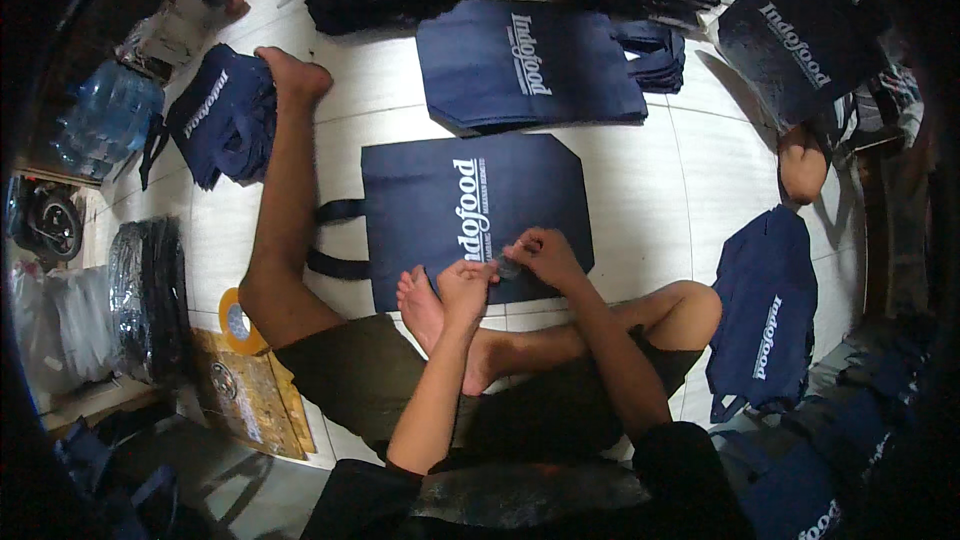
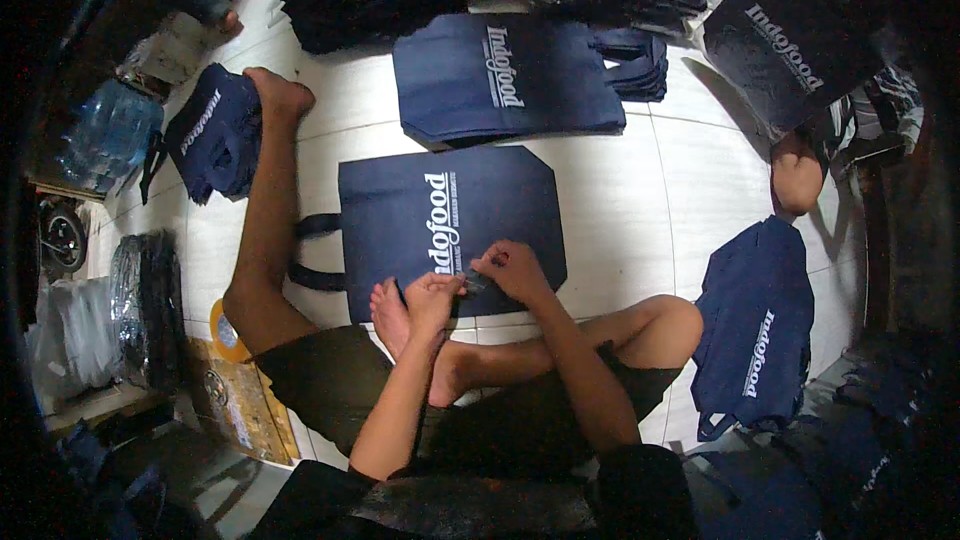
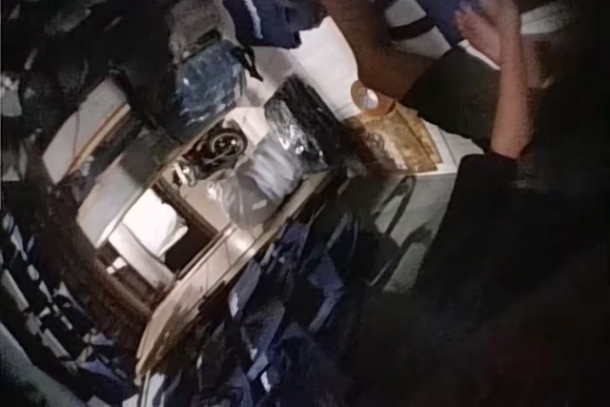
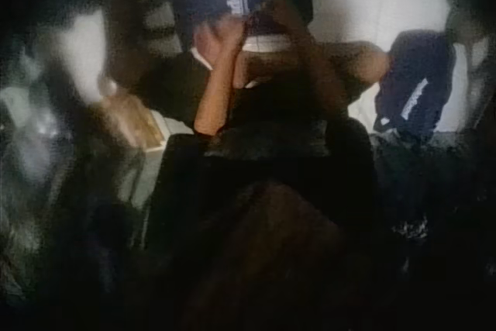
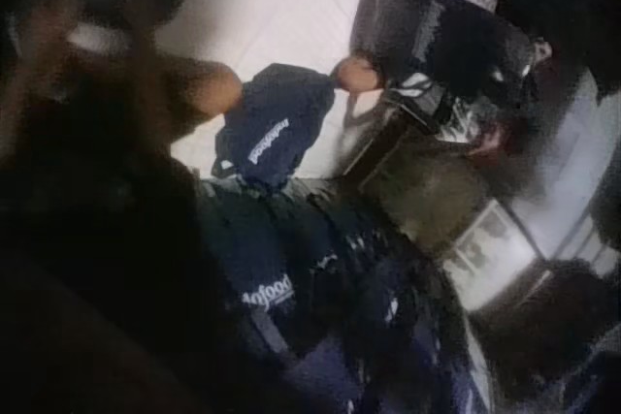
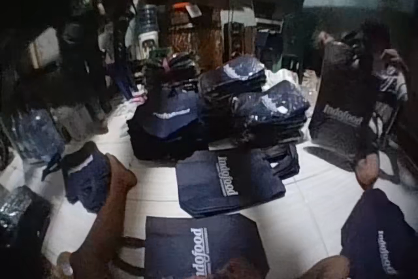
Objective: The person sits on the floor and packs blue tote bags into plastic wrapping, using tape by hand to seal the bundles.
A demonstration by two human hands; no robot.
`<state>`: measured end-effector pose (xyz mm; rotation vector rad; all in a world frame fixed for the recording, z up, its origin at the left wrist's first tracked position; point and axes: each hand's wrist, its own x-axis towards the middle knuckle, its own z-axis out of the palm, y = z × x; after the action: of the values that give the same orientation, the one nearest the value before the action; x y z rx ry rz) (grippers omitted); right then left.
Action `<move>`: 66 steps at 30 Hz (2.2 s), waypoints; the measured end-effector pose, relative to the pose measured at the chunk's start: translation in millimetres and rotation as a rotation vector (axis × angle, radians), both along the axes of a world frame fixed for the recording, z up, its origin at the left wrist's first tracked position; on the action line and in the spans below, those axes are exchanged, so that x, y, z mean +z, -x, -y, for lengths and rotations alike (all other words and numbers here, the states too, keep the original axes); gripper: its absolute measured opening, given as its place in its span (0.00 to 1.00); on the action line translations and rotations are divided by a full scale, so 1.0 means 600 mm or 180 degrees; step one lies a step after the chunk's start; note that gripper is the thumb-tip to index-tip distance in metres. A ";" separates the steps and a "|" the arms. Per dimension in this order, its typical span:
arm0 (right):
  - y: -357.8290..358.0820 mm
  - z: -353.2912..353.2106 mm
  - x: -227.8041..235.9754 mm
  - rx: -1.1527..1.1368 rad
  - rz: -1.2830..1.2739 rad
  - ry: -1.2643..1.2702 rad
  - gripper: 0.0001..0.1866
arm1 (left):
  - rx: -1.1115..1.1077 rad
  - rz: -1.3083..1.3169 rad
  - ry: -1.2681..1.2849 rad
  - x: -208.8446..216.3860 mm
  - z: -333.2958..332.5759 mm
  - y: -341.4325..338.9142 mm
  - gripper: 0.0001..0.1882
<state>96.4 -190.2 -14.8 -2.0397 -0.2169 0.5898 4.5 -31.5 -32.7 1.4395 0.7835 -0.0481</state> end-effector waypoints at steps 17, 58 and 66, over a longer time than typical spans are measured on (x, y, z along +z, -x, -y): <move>0.025 -0.003 -0.030 0.0015 0.0727 0.0261 0.15 | -0.0433 -0.0497 -0.1366 0.017 0.017 -0.004 0.11; 0.027 0.042 0.003 -0.0238 -0.0185 0.0670 0.12 | -0.0699 -0.0466 -0.1254 0.039 0.052 0.006 0.12; 0.035 0.032 -0.038 -0.0074 0.0999 0.1085 0.17 | -0.0950 -0.0684 -0.1530 0.046 0.035 -0.007 0.11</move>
<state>75.3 -209.3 -37.7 -2.4603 -0.2924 0.3023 8.9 -52.2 -5.2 2.0269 0.7791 -0.2609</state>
